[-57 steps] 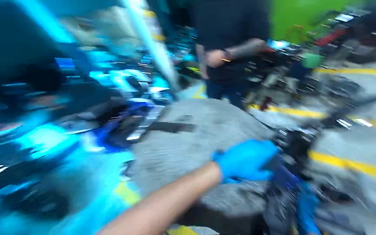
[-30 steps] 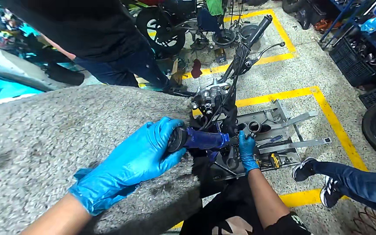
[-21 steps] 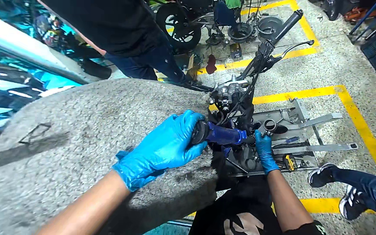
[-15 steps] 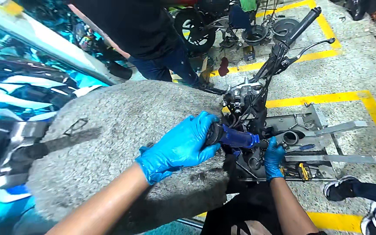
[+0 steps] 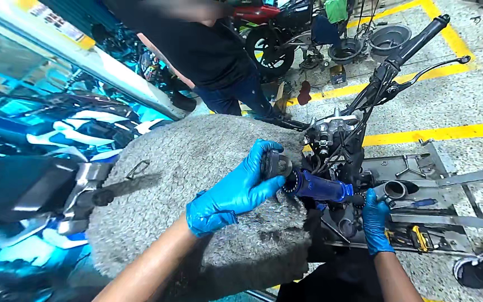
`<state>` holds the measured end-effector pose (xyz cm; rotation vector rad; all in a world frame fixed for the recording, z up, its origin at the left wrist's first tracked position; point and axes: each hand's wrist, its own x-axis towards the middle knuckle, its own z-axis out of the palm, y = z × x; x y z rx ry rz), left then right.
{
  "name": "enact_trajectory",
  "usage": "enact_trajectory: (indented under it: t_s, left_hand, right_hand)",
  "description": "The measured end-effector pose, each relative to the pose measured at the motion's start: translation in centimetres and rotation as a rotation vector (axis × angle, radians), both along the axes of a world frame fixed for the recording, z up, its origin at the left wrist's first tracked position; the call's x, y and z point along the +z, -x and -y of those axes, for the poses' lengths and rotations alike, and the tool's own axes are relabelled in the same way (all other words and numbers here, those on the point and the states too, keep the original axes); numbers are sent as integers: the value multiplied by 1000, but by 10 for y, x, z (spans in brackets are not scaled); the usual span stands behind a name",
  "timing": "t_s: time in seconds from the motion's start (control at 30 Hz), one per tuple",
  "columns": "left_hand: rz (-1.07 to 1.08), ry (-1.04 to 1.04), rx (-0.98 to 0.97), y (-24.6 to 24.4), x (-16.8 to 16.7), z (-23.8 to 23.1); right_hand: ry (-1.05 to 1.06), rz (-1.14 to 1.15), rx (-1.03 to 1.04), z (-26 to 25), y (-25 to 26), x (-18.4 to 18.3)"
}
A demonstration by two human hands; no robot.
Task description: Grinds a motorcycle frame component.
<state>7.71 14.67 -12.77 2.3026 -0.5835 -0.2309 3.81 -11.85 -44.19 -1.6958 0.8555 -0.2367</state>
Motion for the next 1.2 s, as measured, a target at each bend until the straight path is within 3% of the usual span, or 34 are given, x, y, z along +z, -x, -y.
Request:
enact_trajectory:
  t_s: [0.07, 0.13, 0.27, 0.43, 0.63, 1.0, 1.1, 1.2]
  left_hand:
    - [-97, 23, 40, 0, 5, 2]
    - [-130, -125, -35, -4, 9, 7]
    - [42, -344, -253, -10, 0, 15]
    - [30, -300, -283, -10, 0, 10]
    - [68, -283, -238, -4, -1, 6]
    - [92, -421, -204, 1, -5, 9]
    - [158, -347, -177, 3, -11, 9]
    - [175, -267, -143, 5, -16, 9]
  right_hand:
    - [-8, -2, 19, 3, -2, 1]
    - [-23, 6, 18, 2, -3, 0]
    - [-55, -16, -30, 0, 4, 1]
    - [-117, -39, -74, -5, 16, -19]
    - [-100, -19, -172, -6, 17, -13]
    - [-236, -161, -295, 44, 71, -104]
    - [-362, -124, -416, 49, 86, -109]
    - [-358, -139, -408, 61, 112, -103]
